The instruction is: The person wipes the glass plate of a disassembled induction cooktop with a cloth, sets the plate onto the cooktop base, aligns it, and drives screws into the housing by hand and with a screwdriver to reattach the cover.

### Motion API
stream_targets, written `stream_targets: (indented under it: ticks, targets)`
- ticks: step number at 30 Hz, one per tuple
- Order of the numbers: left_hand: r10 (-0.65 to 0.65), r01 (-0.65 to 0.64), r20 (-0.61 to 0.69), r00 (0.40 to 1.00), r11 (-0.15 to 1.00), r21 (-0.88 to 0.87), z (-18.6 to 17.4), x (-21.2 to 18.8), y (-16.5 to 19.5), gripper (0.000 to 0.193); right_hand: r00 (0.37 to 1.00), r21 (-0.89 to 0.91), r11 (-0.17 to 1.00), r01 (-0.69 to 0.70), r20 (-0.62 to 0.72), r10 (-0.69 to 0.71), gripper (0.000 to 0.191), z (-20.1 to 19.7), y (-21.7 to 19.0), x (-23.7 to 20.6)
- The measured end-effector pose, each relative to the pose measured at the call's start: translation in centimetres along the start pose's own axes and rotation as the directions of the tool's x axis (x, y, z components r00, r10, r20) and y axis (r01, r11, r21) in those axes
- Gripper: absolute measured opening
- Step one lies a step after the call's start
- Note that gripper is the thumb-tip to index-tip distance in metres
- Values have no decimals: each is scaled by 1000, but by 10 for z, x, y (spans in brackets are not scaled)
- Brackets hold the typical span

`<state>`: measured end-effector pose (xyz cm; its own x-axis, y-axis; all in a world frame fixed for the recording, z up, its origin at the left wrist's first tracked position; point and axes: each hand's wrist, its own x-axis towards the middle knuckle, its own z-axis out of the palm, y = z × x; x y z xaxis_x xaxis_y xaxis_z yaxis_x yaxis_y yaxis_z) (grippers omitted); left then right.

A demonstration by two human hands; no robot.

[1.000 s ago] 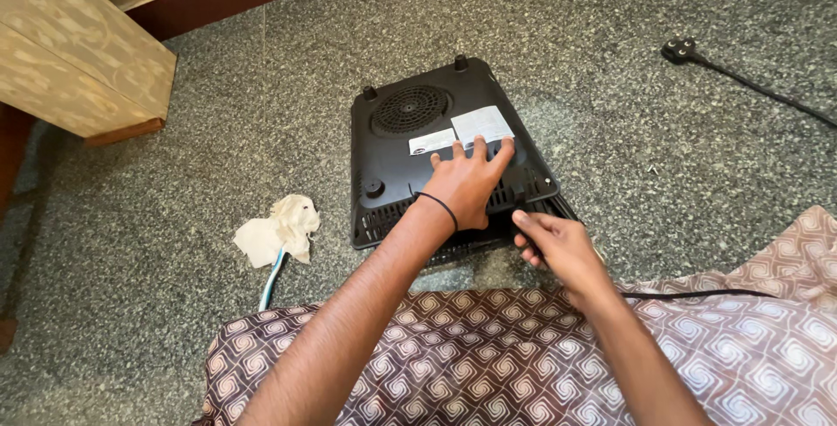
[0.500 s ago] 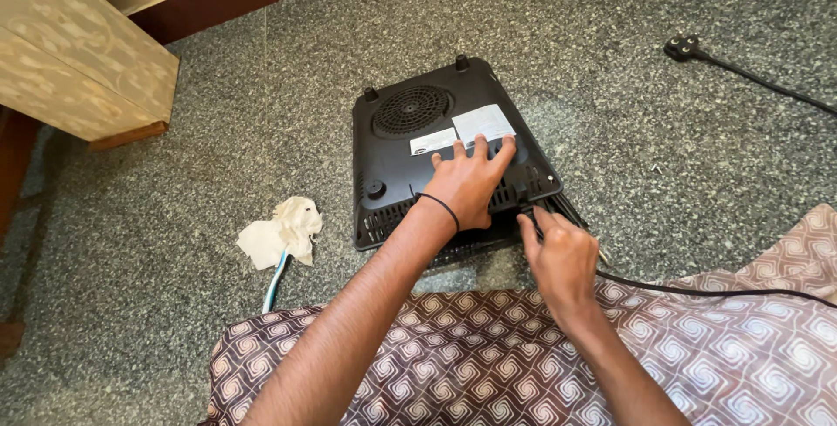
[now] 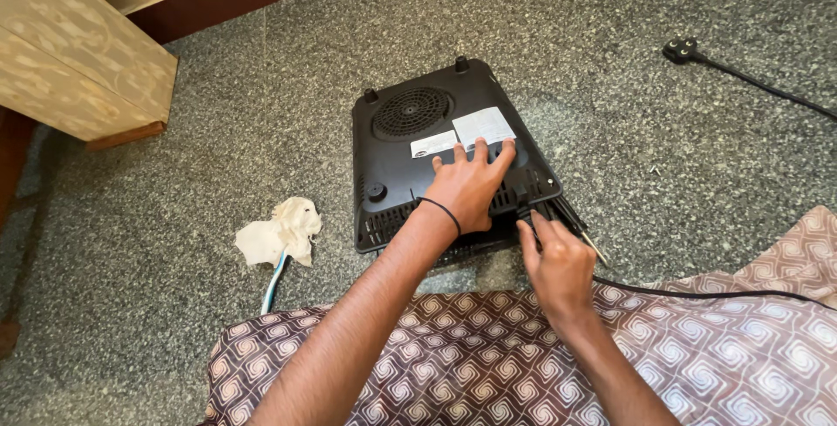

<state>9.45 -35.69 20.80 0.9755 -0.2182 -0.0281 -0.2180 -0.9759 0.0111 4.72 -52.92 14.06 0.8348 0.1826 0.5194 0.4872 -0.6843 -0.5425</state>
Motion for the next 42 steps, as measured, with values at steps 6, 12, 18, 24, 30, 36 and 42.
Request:
stream_targets:
  ticks: [6,12,18,24,30,36,42]
  targets:
    - [-1,2,7,1000,1000,-12,1,0,0,114,959,276,918,-283,53,280,28,11,7,-8]
    - [-5,5,-18,1000,1000,1,5,0,1,113,819,727,441,-526,294,493,35,41,36,-10]
    - [-8,7,-24,1000,1000,-20,4,-1,2,112,647,719,-4,-695,628,432,31,45,62,-10]
    - [-17,17,13,1000,999,-30,-4,0,1,115,528,565,6,-825,767,364,41,24,62,2]
    - [-8,8,-20,1000,1000,17,4,-3,4,113,579,588,106,-802,722,378,30,35,59,3]
    - [-16,16,-8,1000,1000,19,9,-2,4,113,564,638,-169,-751,753,340,21,38,72,-2]
    - [-15,16,-28,999,1000,21,11,-3,5,112,573,641,-319,-698,767,288,26,40,77,-4]
